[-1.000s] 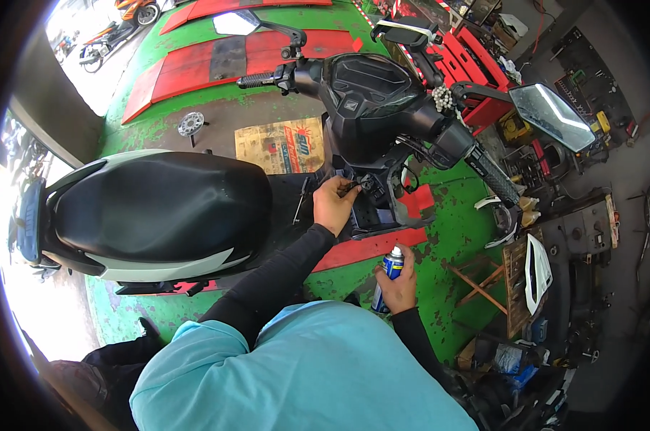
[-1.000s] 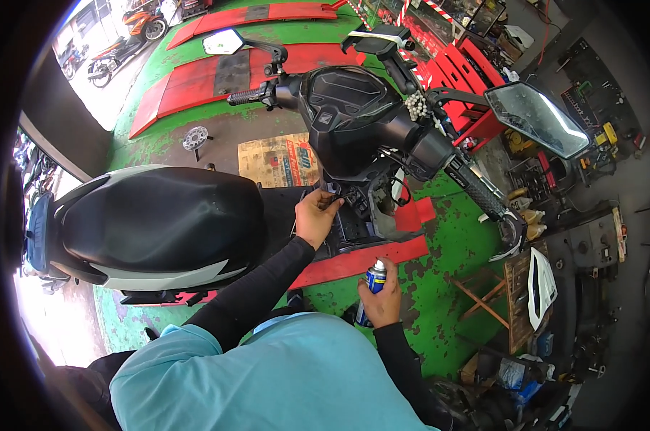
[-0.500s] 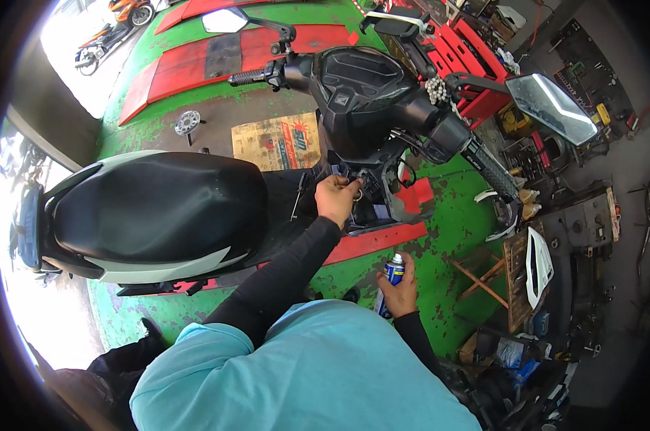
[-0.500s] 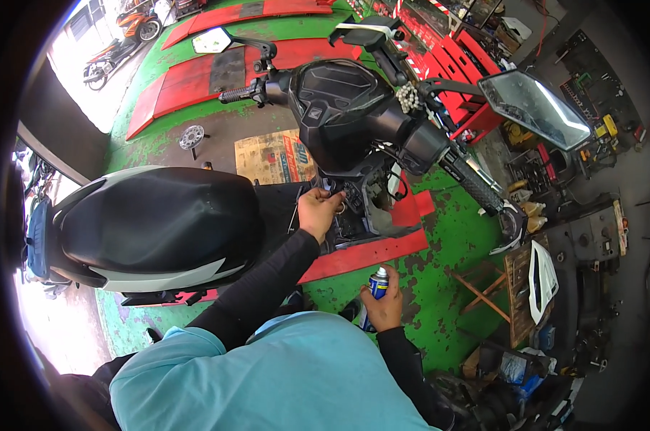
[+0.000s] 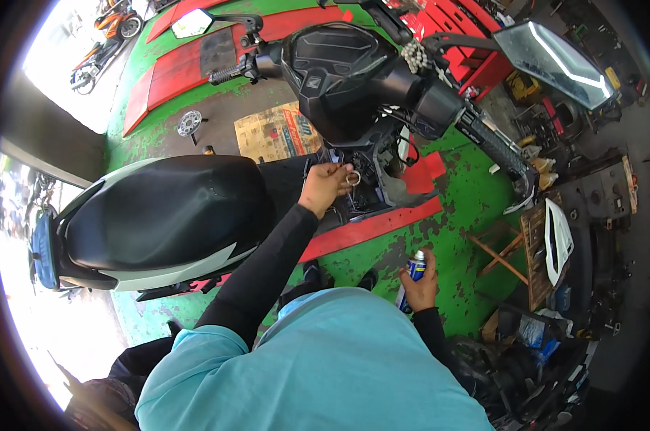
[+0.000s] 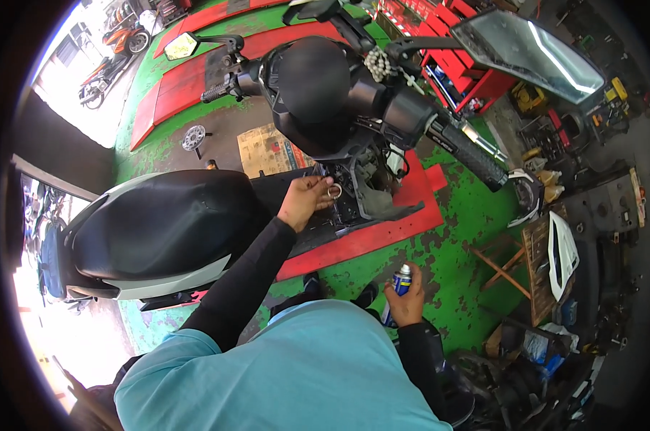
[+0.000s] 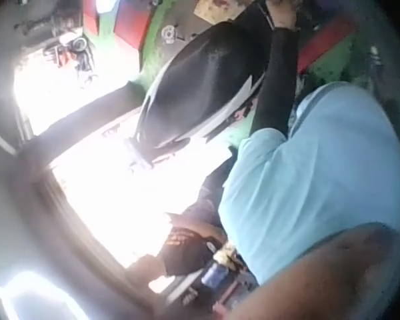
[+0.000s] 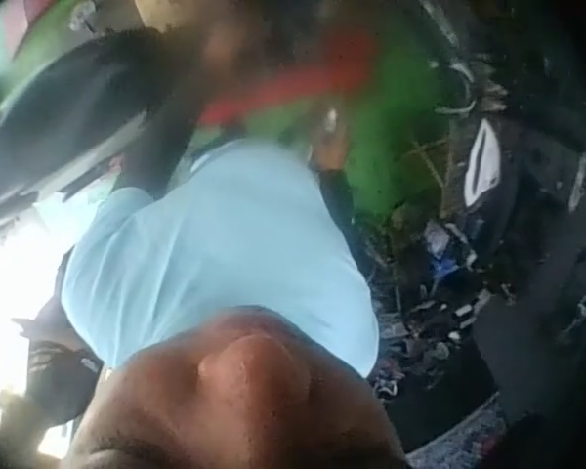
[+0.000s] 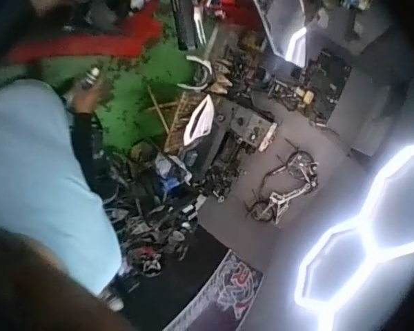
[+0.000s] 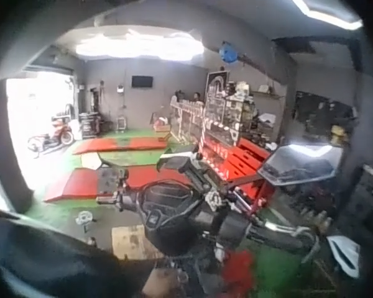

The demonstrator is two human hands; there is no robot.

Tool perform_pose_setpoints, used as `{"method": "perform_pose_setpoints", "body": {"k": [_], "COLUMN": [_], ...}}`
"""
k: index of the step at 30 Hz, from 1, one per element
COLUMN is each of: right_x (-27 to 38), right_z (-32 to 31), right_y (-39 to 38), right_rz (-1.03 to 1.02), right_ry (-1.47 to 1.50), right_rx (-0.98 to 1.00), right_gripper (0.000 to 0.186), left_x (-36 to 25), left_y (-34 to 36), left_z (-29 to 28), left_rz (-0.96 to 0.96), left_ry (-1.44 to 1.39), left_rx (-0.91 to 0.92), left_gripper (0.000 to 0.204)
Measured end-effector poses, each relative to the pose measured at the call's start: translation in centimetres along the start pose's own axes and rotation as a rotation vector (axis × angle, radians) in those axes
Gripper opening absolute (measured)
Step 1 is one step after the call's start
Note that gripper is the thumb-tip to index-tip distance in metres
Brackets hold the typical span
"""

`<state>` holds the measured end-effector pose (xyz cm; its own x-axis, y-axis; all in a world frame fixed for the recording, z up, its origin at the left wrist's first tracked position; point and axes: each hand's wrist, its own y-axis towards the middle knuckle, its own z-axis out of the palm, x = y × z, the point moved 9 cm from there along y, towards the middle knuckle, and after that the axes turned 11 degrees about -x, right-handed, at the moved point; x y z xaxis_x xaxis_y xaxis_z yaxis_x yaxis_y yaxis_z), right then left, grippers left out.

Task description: Applying lubricant or cleaner to internal motorcycle components near the handlebars and ignition area.

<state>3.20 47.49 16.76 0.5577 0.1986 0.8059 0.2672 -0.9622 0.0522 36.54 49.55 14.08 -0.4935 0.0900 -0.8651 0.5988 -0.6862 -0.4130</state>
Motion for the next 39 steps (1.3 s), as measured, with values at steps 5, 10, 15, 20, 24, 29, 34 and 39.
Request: {"method": "perform_pose_setpoints", "body": {"k": [5,10,15,20,24,29,34,39], "right_x": [-1.8,-3.4,-3.4,-5.3,-5.9,-6.9,-5.8,-7.0], "right_z": [-1.3,-1.7,-1.4,-2.0,-2.1,-1.5,-1.4,-0.8], "right_y": [0.5,0.3,0.8,1.6,1.8,2.1,2.6,2.8], "right_rz": [-0.029,-0.024,0.012,0.021,0.079,0.071,0.081,-0.042], "right_ry": [0.023,0.001,0.021,0.060,0.055,0.020,0.039,0.073], "right_rx": [-0.053,-0.061,-0.023,-0.043,0.006,0.053,0.063,0.068], "right_gripper": [0.061,0.063,0.062,0.062,0.064,0.065,0.067,0.067], "left_x": [-1.0,-1.8,-4.6,-2.8,-2.8,-3.5,-2.5,-2.6], "left_y": [1.8,2.1,0.0,0.2,-0.3,-0.1,-0.2,0.6], "left_z": [0.2,0.3,1.6,-0.3,0.1,1.5,0.0,1.2], "left_rz": [0.087,0.248,0.438,0.335,0.265,0.282,0.236,0.216], "left_ry": [0.234,0.492,0.655,0.545,0.477,0.589,0.512,0.542], "left_rx": [-0.006,-0.027,-0.194,-0.161,-0.165,-0.249,-0.178,-0.198], "left_gripper": [0.023,0.030,0.036,0.033,0.034,0.033,0.034,0.031]}}
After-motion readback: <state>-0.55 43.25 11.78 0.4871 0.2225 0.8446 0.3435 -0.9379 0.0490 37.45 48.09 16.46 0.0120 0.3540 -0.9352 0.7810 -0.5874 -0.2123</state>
